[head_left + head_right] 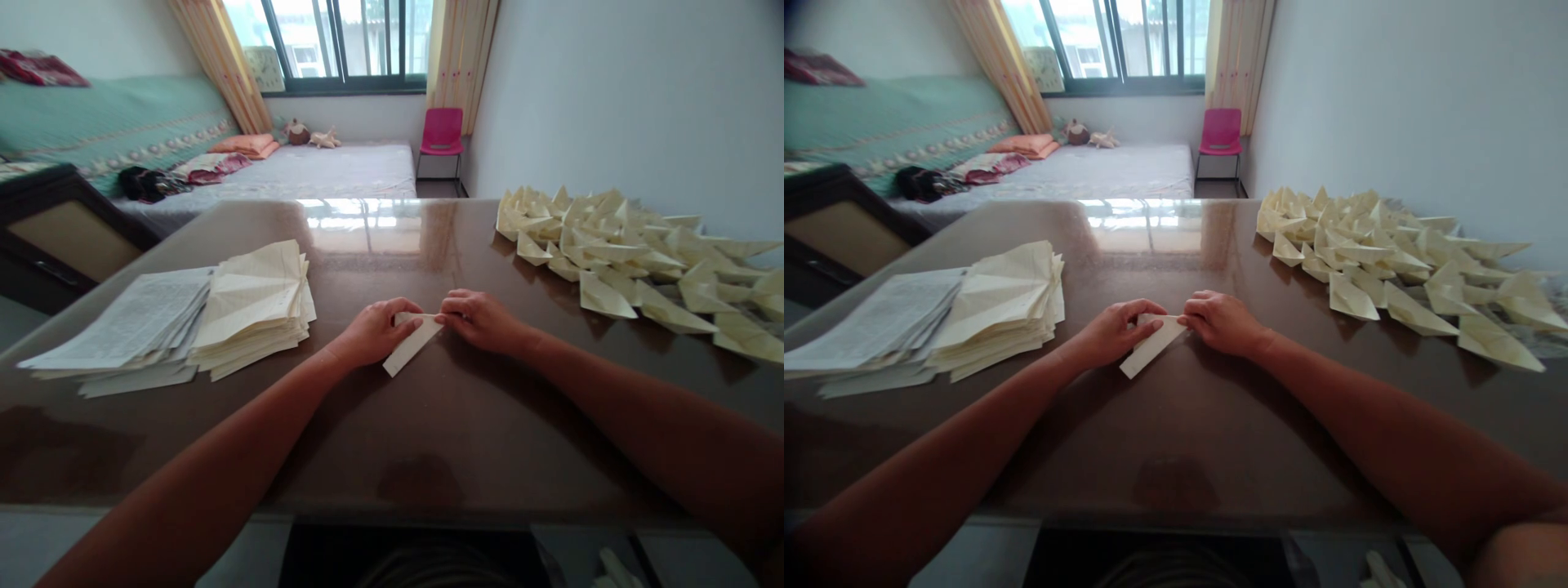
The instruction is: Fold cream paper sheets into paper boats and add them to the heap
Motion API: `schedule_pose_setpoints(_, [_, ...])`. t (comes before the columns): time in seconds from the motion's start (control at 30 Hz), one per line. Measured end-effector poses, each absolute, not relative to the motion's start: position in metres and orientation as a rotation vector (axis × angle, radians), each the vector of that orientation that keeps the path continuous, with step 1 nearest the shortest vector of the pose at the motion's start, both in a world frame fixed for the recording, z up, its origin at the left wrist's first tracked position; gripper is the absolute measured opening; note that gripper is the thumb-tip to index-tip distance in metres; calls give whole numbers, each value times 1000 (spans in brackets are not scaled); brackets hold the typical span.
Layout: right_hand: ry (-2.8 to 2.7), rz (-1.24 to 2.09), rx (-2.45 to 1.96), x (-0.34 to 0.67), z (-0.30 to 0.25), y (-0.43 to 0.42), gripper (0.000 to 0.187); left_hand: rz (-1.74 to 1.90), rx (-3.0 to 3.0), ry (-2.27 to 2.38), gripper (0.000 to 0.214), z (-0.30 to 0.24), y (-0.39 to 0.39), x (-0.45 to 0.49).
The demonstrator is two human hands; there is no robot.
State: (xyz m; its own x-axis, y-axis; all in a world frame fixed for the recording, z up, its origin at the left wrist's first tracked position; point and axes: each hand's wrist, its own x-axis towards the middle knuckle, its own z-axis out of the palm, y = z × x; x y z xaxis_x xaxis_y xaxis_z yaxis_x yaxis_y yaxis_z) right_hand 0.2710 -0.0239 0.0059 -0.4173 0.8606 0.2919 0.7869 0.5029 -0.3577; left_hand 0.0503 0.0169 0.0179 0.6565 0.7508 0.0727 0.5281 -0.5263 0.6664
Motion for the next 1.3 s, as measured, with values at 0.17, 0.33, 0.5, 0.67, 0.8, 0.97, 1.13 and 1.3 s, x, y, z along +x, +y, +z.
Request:
schedule_pose_setpoints(0.17, [-2208, 311, -1501, 278, 1, -17, 29, 487, 2090, 936, 55, 8, 27, 43])
schedule_pose_setpoints(0.33, [-2191, 291, -1606, 282, 4, -15, 29, 482, 2065, 964, 56, 6, 33, 39])
schedule_pose_setpoints(0.5, [-2241, 60, -1681, 278, 8, -22, 22, 504, 2115, 986, 38, 8, 29, 41])
schedule_pose_setpoints(0.67, [-2395, -122, -1359, 253, 16, -46, 34, 552, 2172, 1058, 24, 10, 14, 50])
schedule_pose_setpoints(0.8, [-2459, -45, -1294, 240, 17, -56, 42, 599, 2183, 1075, 26, 11, 7, 56])
schedule_pose_setpoints(0.97, [-2492, 13, -1322, 245, 16, -50, 36, 696, 2122, 989, 22, 12, 5, 57])
schedule_pose_setpoints(1.13, [-2539, 7, -1393, 249, 23, -48, 21, 663, 2039, 878, 17, 11, 6, 57])
schedule_pose_setpoints(1.3, [-2500, 80, -1373, 251, 27, -49, 19, 600, 1900, 792, 14, 9, 10, 53])
